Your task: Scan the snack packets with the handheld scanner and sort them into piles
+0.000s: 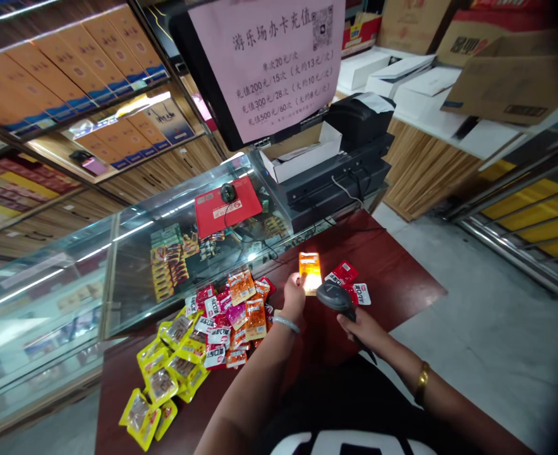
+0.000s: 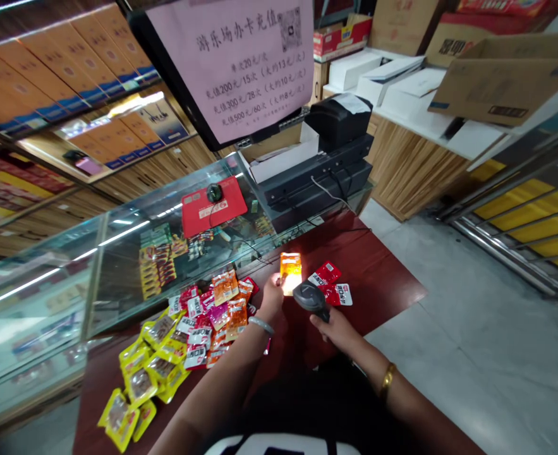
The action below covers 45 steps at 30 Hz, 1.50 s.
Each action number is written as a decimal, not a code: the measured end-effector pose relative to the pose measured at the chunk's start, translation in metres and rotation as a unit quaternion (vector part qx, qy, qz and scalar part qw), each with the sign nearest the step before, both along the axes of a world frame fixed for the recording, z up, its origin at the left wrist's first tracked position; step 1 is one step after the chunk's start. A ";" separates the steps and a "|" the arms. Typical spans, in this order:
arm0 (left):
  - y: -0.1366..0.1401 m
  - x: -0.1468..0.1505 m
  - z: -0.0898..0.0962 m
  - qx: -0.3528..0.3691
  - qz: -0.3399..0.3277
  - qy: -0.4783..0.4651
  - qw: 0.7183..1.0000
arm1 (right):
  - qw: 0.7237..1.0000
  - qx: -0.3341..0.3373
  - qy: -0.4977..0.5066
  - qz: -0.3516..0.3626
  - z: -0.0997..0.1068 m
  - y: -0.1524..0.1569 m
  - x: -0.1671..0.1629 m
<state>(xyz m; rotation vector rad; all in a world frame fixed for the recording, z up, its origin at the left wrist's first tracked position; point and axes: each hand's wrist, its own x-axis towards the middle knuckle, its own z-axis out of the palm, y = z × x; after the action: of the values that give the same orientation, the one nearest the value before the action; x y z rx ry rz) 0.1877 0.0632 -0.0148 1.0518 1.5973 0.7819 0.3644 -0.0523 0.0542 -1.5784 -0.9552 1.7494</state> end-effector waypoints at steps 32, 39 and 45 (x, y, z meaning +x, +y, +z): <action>-0.105 -0.092 0.026 -0.035 -0.340 0.501 0.795 | 0.989 0.050 -0.035 0.134 -0.005 -0.019 -0.024; -0.115 -0.100 0.018 -0.013 -0.369 0.485 0.793 | 0.991 0.041 -0.034 0.123 -0.016 -0.023 -0.023; -0.075 -0.091 0.023 -0.024 -0.302 0.444 0.843 | 0.991 0.028 -0.041 0.127 -0.012 -0.023 -0.025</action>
<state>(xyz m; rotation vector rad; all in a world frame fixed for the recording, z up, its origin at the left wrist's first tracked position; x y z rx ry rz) 0.0965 -0.0120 0.0079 1.9144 1.8100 -0.2466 0.3390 -0.0748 0.0426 -1.5572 -1.2825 1.8192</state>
